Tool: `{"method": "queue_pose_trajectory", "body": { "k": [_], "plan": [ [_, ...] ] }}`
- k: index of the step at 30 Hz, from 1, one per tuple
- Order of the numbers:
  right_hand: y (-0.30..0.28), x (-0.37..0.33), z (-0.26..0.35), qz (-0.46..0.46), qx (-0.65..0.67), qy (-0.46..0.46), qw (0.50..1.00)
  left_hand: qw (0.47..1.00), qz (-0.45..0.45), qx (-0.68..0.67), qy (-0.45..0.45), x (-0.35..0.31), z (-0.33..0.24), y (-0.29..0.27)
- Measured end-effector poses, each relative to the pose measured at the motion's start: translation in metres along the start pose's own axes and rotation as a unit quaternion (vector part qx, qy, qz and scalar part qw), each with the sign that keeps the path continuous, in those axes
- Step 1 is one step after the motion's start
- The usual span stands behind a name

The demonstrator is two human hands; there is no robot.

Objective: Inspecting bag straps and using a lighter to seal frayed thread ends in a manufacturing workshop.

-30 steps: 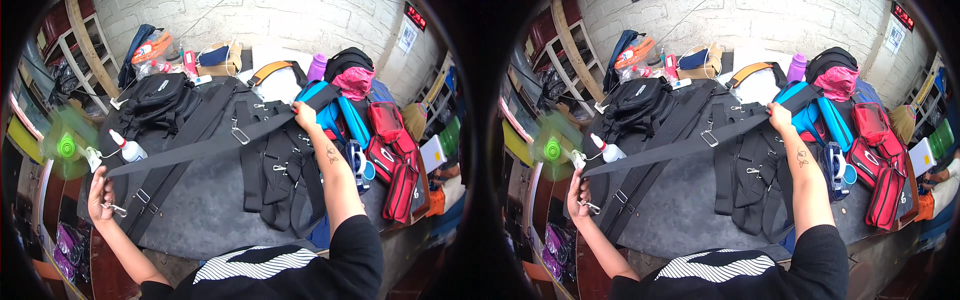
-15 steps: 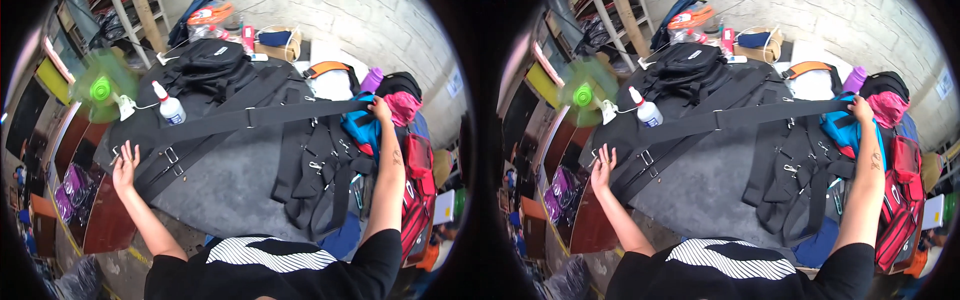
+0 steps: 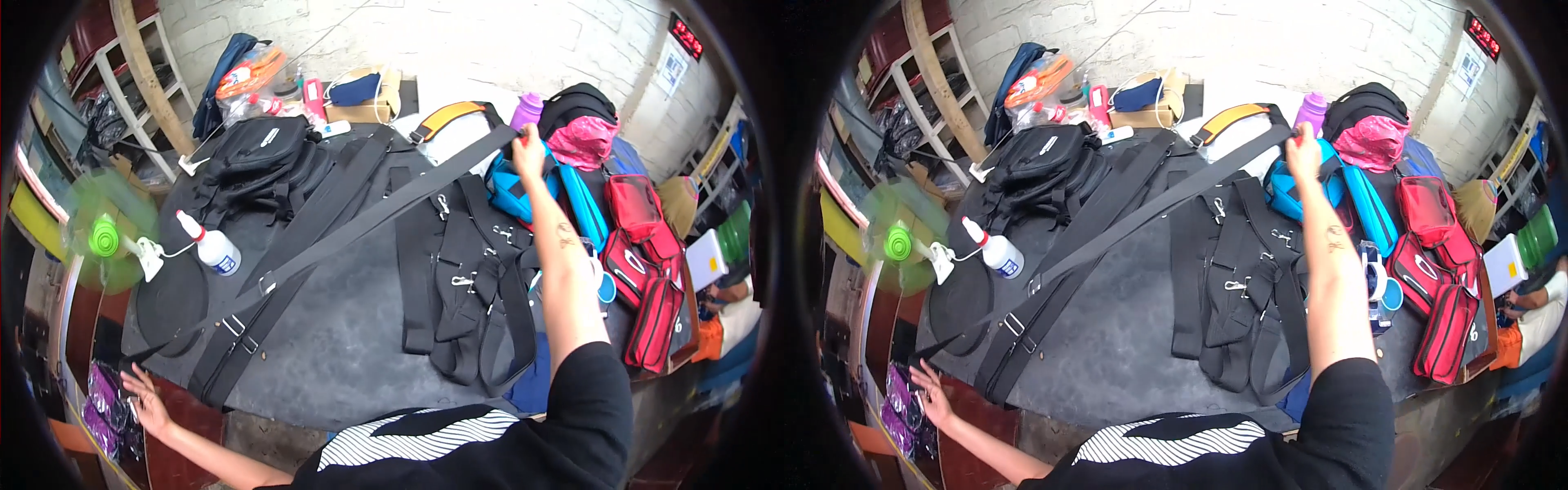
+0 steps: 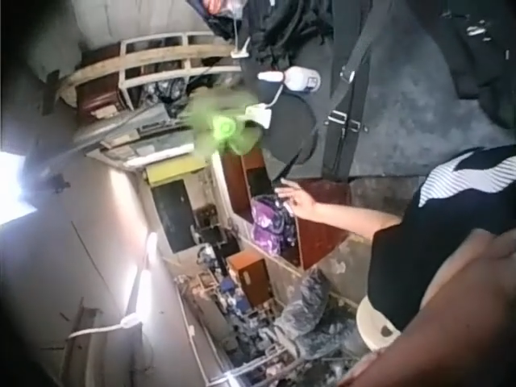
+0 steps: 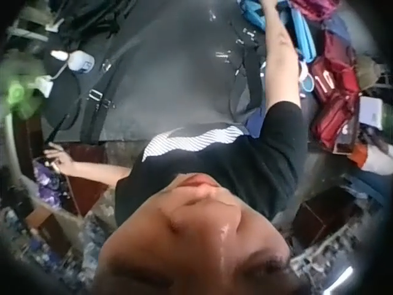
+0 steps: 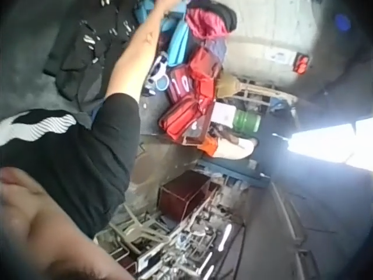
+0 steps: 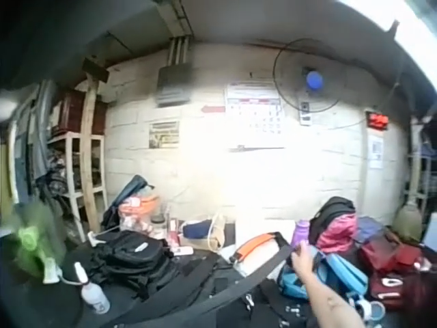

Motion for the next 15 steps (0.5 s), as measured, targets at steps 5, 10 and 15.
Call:
{"method": "queue_pose_trajectory", "body": {
  "k": [5,10,15],
  "plan": [
    [0.074,-0.025,-0.026,-0.122,0.3,0.224,0.919,0.998,-0.041,-0.048,0.002,-0.027,-0.001,-0.001],
    [0.155,-0.076,-0.02,-0.058,0.659,0.553,0.506,0.994,-0.015,-0.032,0.099,-0.057,-0.059,-0.006],
    [0.178,-0.051,0.029,0.016,0.575,0.462,0.675,0.991,-0.04,0.046,0.119,-0.091,-0.089,-0.002]
  ]
}}
Point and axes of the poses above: each hand's wrist, its own x-axis towards the middle knuckle, its own y-axis out of the palm, z = x × y, the point moved 6 cm from there along x, towards the middle knuckle, and after that the axes turned 6 degrees about x, right-handed, at the moved point
